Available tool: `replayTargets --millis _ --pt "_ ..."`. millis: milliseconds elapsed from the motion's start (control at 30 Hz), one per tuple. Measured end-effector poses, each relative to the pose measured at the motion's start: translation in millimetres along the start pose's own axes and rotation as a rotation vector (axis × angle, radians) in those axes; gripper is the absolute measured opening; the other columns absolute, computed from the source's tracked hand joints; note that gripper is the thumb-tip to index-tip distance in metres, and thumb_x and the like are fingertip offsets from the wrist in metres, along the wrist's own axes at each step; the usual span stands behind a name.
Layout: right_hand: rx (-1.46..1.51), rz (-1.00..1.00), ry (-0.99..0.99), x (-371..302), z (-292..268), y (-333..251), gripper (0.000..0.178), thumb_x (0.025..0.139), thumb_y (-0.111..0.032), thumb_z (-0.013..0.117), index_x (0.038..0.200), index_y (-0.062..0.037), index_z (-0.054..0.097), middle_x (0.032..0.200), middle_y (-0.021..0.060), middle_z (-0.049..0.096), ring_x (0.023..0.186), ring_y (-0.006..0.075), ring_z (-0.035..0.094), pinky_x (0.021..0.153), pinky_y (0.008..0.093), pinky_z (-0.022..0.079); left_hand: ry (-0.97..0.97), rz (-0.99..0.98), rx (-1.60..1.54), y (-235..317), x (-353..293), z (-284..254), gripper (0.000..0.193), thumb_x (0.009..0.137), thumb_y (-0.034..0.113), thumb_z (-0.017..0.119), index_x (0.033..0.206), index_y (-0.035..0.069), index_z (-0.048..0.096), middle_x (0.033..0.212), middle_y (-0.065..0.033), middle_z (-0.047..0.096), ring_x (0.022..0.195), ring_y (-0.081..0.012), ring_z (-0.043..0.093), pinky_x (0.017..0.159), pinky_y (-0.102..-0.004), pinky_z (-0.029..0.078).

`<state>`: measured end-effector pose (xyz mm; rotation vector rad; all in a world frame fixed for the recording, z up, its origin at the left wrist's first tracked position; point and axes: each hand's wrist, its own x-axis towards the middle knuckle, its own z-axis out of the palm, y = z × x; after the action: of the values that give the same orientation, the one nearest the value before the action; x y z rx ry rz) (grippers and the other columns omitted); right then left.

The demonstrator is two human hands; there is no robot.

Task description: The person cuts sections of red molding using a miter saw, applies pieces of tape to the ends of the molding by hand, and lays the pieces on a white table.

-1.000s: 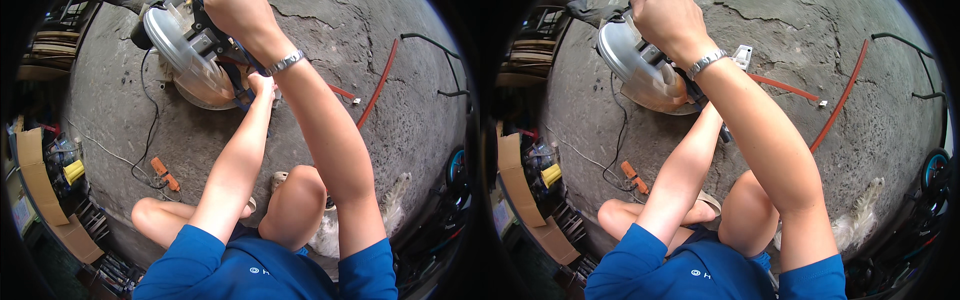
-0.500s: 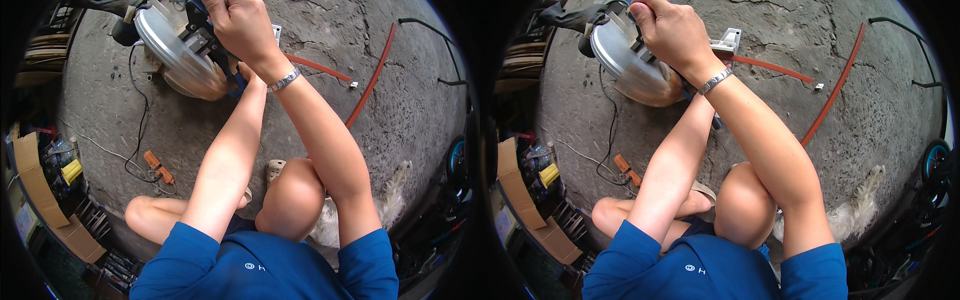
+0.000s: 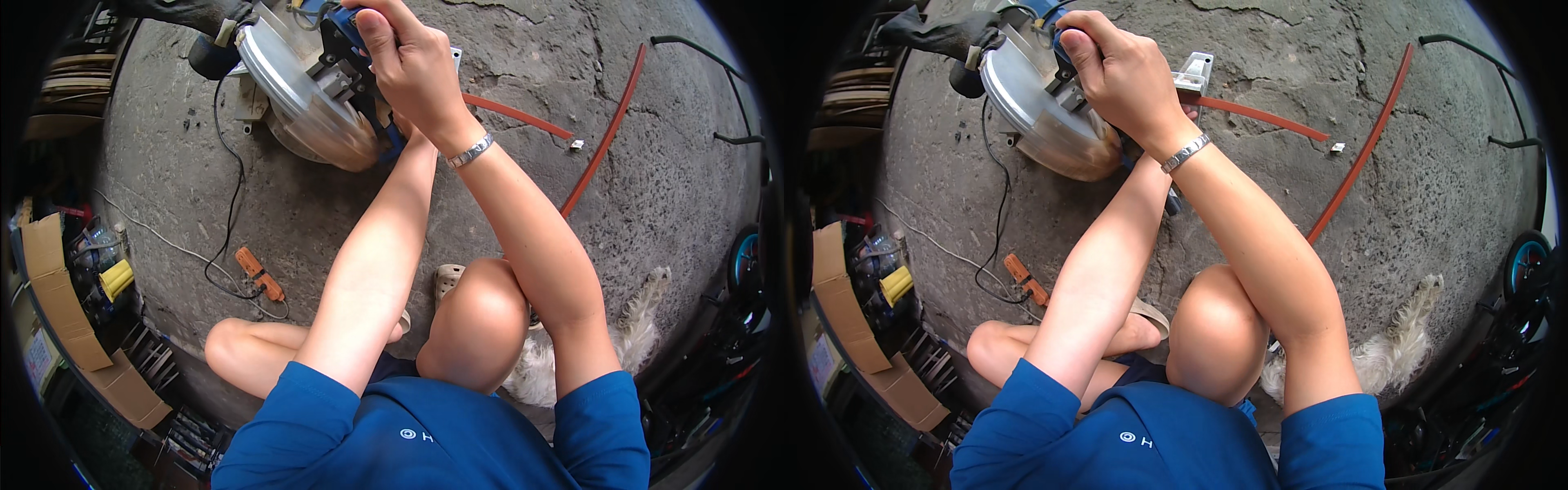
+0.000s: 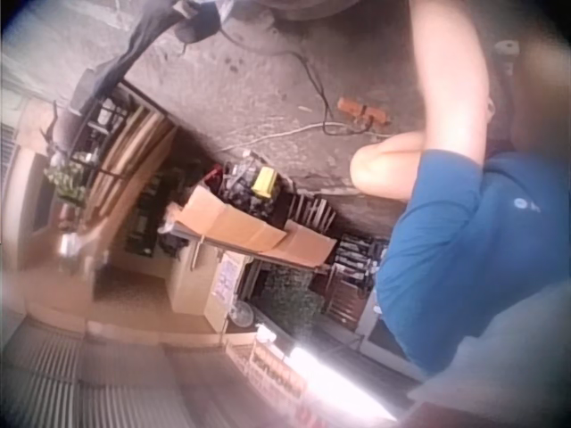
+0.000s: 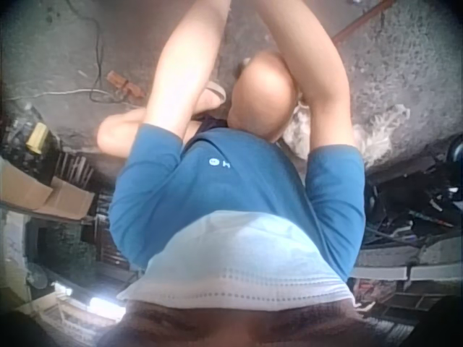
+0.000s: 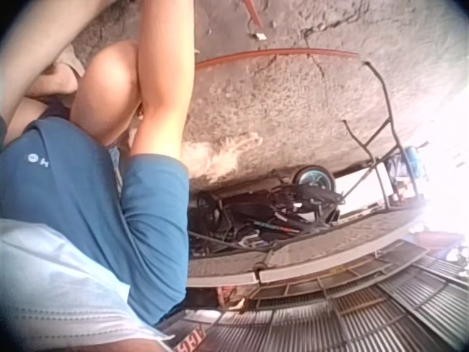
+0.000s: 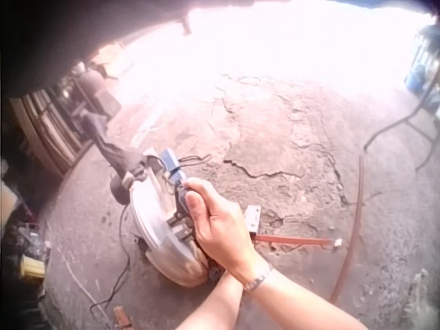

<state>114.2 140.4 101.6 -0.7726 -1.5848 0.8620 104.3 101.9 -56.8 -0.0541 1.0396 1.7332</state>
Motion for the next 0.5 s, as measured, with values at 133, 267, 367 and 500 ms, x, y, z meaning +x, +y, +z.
replayTargets --millis 133,267,367,500 --pt "0.046 0.014 0.012 -4.3 3.1 1.4 0.023 0.100 -0.029 0.058 0.110 -0.0101 0.066 0.073 0.0122 0.067 0.066 0.0292 0.068 0.060 0.0366 0.052 0.017 0.010 -0.014 3.6 -0.1 -2.4 0.022 0.099 0.013 0.049 0.114 0.001 0.059 0.098 -0.0092 0.067 0.081 -0.0207 0.068 0.068 -0.0345 0.055" --pt "0.058 0.044 -0.006 -5.4 1.0 1.3 0.023 0.100 -0.029 0.059 0.112 -0.0103 0.066 0.072 0.0120 0.067 0.064 0.0277 0.068 0.059 0.0354 0.051 0.016 0.012 -0.023 2.0 0.8 0.2 0.022 0.099 0.014 0.049 0.115 0.001 0.059 0.100 -0.0089 0.067 0.082 -0.0205 0.068 0.070 -0.0345 0.055" --pt "0.057 0.044 -0.009 -7.1 0.9 1.8 0.024 0.101 -0.029 0.058 0.112 -0.0102 0.066 0.071 0.0119 0.066 0.063 0.0272 0.067 0.058 0.0351 0.051 0.015 0.015 -0.027 0.6 1.7 2.5 0.023 0.099 0.014 0.049 0.116 0.002 0.059 0.101 -0.0086 0.066 0.084 -0.0204 0.067 0.071 -0.0345 0.055" --pt "0.054 0.060 -0.028 -8.0 0.2 2.4 0.024 0.101 -0.030 0.058 0.113 -0.0104 0.066 0.069 0.0118 0.065 0.061 0.0269 0.066 0.057 0.0356 0.050 0.015 0.020 -0.028 0.4 2.4 4.6 0.023 0.100 0.015 0.050 0.117 0.002 0.058 0.102 -0.0083 0.066 0.085 -0.0203 0.067 0.072 -0.0344 0.054"
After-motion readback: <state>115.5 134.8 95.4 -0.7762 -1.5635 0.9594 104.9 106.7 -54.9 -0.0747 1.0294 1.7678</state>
